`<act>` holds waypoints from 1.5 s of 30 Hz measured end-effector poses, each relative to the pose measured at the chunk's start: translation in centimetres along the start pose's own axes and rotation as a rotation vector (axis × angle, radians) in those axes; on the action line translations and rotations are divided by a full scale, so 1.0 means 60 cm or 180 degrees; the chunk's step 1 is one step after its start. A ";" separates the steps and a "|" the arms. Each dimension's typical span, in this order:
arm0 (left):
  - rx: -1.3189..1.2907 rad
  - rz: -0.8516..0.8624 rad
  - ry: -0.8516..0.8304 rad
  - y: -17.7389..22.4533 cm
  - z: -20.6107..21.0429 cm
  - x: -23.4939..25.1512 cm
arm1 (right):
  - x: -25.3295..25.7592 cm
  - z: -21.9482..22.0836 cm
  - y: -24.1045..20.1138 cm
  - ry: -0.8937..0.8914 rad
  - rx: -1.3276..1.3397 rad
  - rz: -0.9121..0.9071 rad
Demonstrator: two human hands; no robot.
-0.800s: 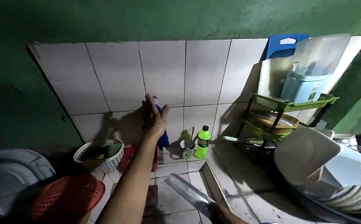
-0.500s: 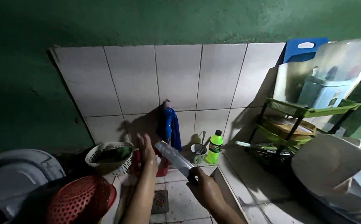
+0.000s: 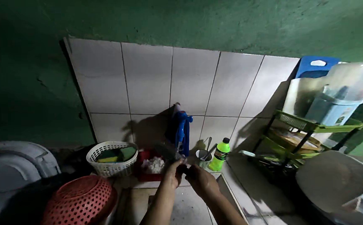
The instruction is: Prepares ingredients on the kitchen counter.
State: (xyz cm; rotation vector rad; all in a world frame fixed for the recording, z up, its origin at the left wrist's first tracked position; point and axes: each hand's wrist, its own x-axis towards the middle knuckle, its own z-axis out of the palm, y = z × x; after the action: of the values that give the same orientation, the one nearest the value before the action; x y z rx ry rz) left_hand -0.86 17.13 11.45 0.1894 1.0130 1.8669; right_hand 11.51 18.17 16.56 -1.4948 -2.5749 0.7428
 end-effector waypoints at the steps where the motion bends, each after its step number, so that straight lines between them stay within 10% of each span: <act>1: -0.0033 0.0021 -0.0110 -0.007 0.003 0.002 | 0.000 -0.004 -0.001 0.0020 -0.0076 -0.0008; 16: 0.0175 -0.0027 -0.0043 0.023 -0.014 0.036 | -0.139 -0.091 0.113 0.0163 -0.0311 0.0084; 25: 0.5556 0.0652 -0.1137 0.177 0.034 0.001 | -0.289 -0.022 0.211 -0.0100 -0.0206 0.0801; 29: 0.5125 0.1994 -0.0130 0.244 0.114 -0.039 | -0.322 0.005 0.231 -0.0513 -0.0405 0.0988; 35: 0.5260 0.2855 -0.0429 0.254 0.146 0.027 | -0.372 -0.001 0.292 0.0215 -0.0098 0.1274; 45: 0.4798 0.2881 -0.0523 0.243 0.132 0.062 | -0.402 -0.023 0.333 0.0271 0.0522 0.0989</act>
State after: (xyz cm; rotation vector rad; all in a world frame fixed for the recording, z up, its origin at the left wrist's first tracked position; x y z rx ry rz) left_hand -8.52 21.88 25.84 1.8685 2.2367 1.2654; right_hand 40.51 6.75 13.15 -1.8483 -2.1869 0.8748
